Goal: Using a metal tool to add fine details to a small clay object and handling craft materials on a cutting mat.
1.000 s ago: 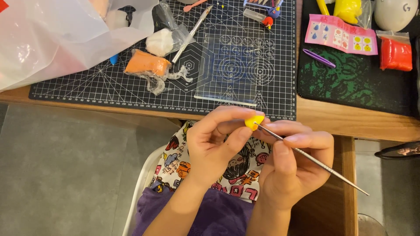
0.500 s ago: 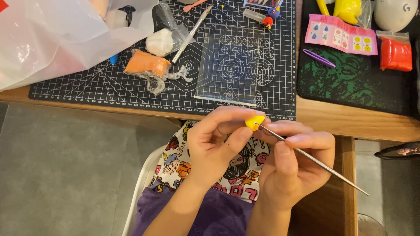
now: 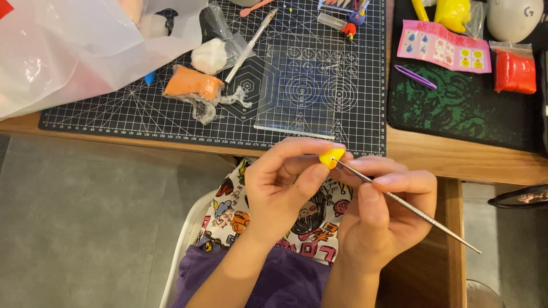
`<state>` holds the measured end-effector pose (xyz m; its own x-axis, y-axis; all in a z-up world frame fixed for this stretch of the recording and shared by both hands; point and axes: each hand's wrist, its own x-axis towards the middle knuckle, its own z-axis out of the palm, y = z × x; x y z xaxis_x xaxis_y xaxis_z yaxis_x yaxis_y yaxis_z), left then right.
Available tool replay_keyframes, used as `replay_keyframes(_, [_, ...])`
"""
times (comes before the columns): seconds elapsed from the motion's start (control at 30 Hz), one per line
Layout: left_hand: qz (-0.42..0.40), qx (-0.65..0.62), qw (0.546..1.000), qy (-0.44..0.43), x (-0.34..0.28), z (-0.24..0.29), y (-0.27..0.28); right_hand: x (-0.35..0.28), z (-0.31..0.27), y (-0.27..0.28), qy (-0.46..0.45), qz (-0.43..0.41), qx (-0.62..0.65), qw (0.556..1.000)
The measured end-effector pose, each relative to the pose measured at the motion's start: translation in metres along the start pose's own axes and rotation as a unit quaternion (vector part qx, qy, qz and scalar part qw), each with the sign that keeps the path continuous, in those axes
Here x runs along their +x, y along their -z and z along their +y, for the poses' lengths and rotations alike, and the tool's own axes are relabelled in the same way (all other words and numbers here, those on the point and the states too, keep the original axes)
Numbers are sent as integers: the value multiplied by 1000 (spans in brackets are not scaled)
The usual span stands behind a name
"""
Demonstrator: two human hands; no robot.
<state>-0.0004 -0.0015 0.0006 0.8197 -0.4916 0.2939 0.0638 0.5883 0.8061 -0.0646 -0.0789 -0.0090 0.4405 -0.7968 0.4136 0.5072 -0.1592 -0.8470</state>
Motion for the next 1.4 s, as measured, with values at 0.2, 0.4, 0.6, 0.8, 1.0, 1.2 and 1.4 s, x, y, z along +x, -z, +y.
replay_keyframes(0.2, [-2, -5, 1000, -2, 0, -1, 1, 1, 0, 0, 7, -8, -7, 1000])
replay_keyframes(0.4, [3, -3, 1000, -4, 0, -1, 0, 1, 1, 1, 6, -8, -15, 1000])
replay_keyframes(0.6, [5, -7, 1000, 2, -1, -3, 1, 0, 2, 2, 2, -9, -10, 1000])
replay_keyframes(0.8, [5, -13, 1000, -6, -2, -4, 2, 1, 1, -1, 17, -15, -36, 999])
replay_keyframes(1.0, [11, -24, 1000, 7, -2, -5, 1, 0, 3, 1, 3, -11, -13, 1000])
replay_keyframes(1.2, [2, -62, 998, 2, -1, -10, 2, 1, 2, 5, -46, 10, 79, 996])
replay_keyframes(1.4, [13, -77, 997, 11, 2, -14, 4, 4, 4, 6, -68, 44, 60, 995])
